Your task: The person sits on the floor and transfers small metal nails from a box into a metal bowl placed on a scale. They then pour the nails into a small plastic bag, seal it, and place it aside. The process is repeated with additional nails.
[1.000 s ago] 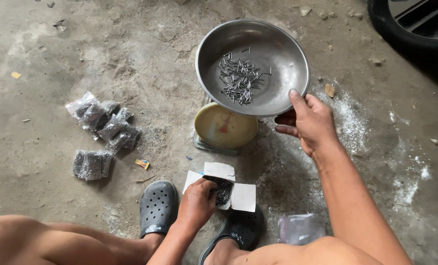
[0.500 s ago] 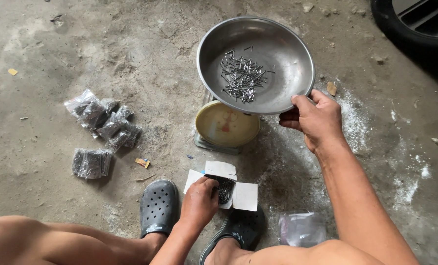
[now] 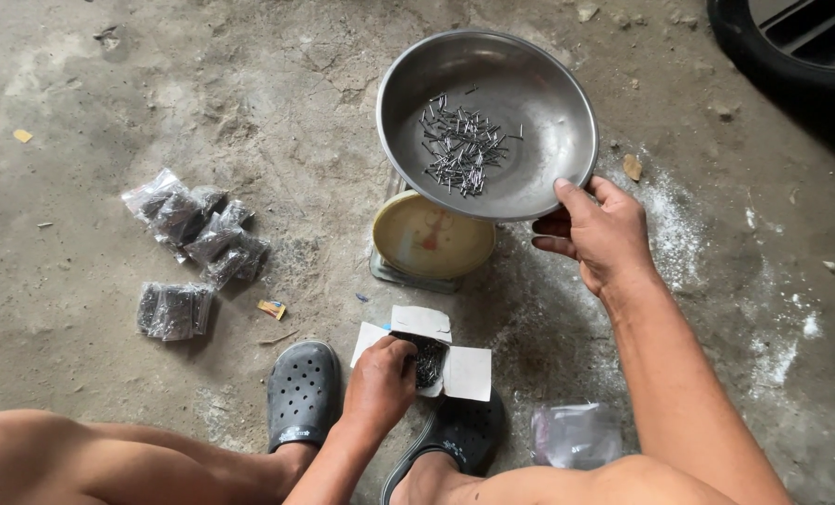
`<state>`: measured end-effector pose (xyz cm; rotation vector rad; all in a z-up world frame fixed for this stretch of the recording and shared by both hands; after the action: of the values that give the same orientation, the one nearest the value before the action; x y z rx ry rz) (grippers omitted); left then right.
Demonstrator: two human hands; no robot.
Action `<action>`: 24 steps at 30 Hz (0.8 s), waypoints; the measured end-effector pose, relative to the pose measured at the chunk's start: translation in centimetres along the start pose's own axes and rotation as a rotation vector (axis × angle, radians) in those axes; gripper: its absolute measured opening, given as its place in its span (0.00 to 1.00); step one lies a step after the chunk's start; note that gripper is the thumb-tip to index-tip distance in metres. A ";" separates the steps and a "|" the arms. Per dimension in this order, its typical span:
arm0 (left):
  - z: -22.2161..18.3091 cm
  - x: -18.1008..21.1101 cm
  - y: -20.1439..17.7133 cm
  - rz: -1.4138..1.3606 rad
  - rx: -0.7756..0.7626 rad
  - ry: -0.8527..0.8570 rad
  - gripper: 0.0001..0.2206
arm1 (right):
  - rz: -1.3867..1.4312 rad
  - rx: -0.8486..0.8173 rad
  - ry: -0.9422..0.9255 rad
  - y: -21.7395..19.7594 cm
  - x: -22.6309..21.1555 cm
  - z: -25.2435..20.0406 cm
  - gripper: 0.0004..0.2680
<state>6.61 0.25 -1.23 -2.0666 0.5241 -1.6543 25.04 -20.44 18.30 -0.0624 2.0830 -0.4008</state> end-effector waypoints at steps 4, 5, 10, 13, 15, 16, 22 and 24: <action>0.0 -0.1 0.1 0.004 0.006 0.008 0.10 | 0.002 0.009 -0.013 -0.5 0.5 0.7 0.21; 0.0 -0.2 0.1 0.005 0.005 0.008 0.10 | 0.002 0.010 -0.012 -0.5 0.5 0.5 0.21; 0.0 -0.3 0.2 -0.007 0.012 0.025 0.09 | 0.003 0.008 -0.013 -0.6 0.5 0.3 0.22; 0.0 0.0 0.0 -0.004 0.009 0.018 0.09 | 0.012 0.006 -0.006 -0.5 0.9 0.7 0.23; 0.0 0.0 0.0 0.002 0.008 0.020 0.09 | 0.006 0.014 -0.007 -0.6 0.7 0.5 0.24; 0.0 0.0 0.0 0.008 0.008 0.021 0.10 | 0.001 0.022 -0.008 -0.7 0.6 0.4 0.26; 0.0 0.0 0.1 0.033 -0.014 -0.006 0.11 | 0.063 -0.004 -0.014 -1.0 1.8 1.1 0.30; -0.1 -0.1 0.2 0.036 -0.014 -0.003 0.11 | 0.063 -0.014 -0.019 -1.0 1.9 1.0 0.28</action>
<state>6.54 0.12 -1.41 -2.0576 0.5702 -1.6308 24.75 -22.04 16.58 -0.0088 2.0632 -0.3464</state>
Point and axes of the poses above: each hand's wrist, its own z-axis towards the middle knuckle, its own y-axis out of the palm, x = y × z, the point moved 7 cm from there along z, towards the middle knuckle, and after that the axes turned 5 degrees about -z, right-handed, at the moved point
